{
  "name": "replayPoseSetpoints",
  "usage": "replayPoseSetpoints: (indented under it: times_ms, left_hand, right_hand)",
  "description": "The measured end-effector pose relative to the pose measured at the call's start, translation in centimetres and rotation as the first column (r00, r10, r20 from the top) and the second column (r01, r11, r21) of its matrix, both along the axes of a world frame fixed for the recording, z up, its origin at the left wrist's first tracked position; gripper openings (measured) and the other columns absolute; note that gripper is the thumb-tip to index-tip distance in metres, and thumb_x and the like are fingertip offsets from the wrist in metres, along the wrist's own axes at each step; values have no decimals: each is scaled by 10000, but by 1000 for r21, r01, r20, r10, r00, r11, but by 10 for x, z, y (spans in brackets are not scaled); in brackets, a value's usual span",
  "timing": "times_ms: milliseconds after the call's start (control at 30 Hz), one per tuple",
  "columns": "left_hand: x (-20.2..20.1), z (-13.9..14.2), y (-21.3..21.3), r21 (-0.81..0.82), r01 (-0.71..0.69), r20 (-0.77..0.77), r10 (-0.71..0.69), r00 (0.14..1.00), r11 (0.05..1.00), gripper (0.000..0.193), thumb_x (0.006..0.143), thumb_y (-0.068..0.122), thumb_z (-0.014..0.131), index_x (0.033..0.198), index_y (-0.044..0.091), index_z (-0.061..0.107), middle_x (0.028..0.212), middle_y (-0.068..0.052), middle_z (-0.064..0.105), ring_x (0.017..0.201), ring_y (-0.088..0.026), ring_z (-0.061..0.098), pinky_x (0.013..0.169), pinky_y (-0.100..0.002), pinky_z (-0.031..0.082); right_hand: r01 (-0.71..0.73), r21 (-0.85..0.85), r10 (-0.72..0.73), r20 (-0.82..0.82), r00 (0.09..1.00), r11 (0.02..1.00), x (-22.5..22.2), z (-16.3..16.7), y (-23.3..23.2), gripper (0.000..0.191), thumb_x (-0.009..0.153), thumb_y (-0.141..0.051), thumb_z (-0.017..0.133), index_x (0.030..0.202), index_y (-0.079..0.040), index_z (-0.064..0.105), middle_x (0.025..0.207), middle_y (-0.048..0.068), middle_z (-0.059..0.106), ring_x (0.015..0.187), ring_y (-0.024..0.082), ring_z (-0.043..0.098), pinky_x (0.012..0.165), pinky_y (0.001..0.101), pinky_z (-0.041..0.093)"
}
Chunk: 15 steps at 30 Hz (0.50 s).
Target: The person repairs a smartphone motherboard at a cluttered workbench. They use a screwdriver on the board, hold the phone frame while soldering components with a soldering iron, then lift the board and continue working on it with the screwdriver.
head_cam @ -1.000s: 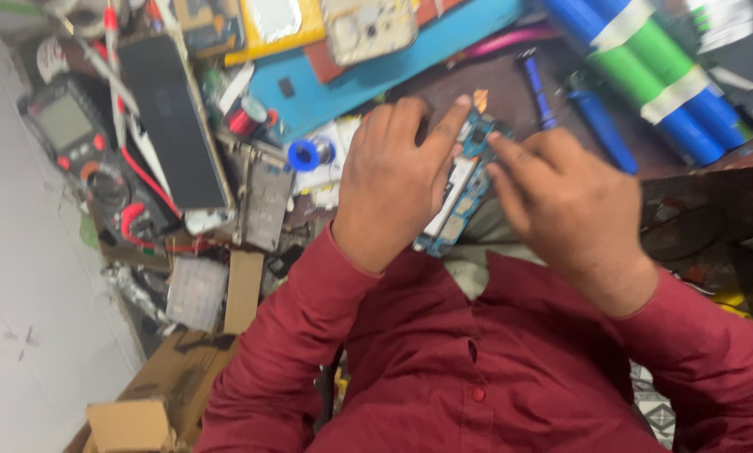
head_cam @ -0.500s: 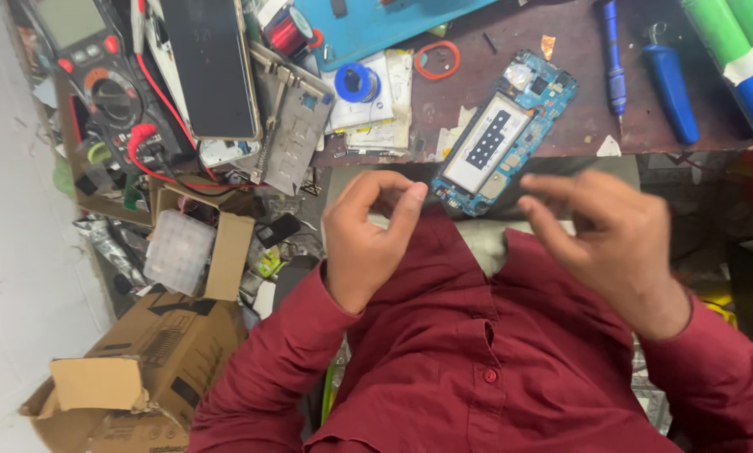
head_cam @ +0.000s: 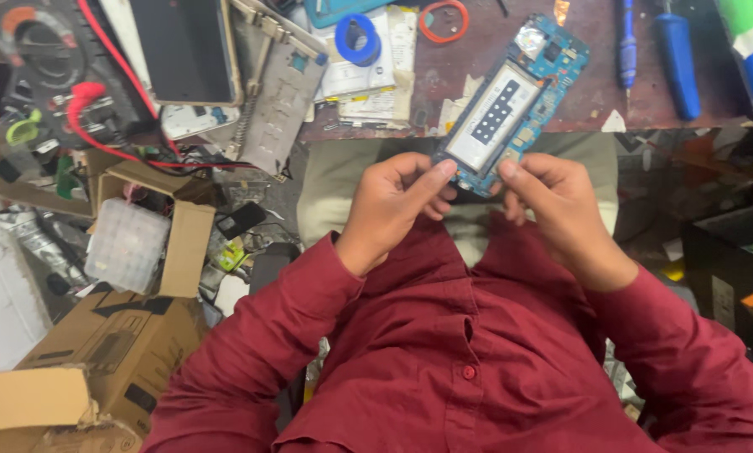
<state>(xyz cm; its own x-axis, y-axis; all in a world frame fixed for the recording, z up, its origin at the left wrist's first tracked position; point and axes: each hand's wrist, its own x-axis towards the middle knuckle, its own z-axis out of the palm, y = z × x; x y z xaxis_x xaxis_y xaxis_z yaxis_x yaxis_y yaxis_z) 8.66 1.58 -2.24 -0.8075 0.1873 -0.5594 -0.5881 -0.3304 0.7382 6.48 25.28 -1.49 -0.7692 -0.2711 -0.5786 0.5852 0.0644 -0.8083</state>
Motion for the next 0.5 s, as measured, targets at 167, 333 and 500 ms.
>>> replayPoseSetpoints:
  times_ms: [167, 333, 500]
  left_hand:
    - [-2, 4, -2, -72, 29, -64, -34, 997, 997, 212, 970, 213, 718, 984, 1, 711, 828, -31, 738, 699, -65, 685, 630, -224, 541]
    - [-4, 13, -2, -267, 22, -235, -88, 968, 963, 192, 967, 185, 753, 965, -5, 725, 777, 33, 683, 693, -3, 573, 608, -201, 469]
    - [-5, 16, -1, -271, 8, -223, -71, 972, 962, 195, 1003, 189, 713, 961, -1, 724, 769, 43, 678, 689, 4, 569, 610, -193, 469]
  right_hand:
    - [34, -17, -34, -10, 999, 999, 1, 0, -6, 268, 1053, -225, 628, 906, -9, 689, 723, -4, 637, 612, 52, 550, 571, 217, 433]
    - [-5, 4, 6, -70, 997, 1000, 3, 1, -5, 319, 1097, -233, 597, 917, 9, 701, 712, 15, 617, 631, 58, 535, 591, 220, 408]
    - [-32, -162, 21, -68, 997, 986, 4, -5, 0, 279, 1079, -202, 542, 1008, 15, 703, 908, 57, 724, 707, 68, 566, 651, 226, 457]
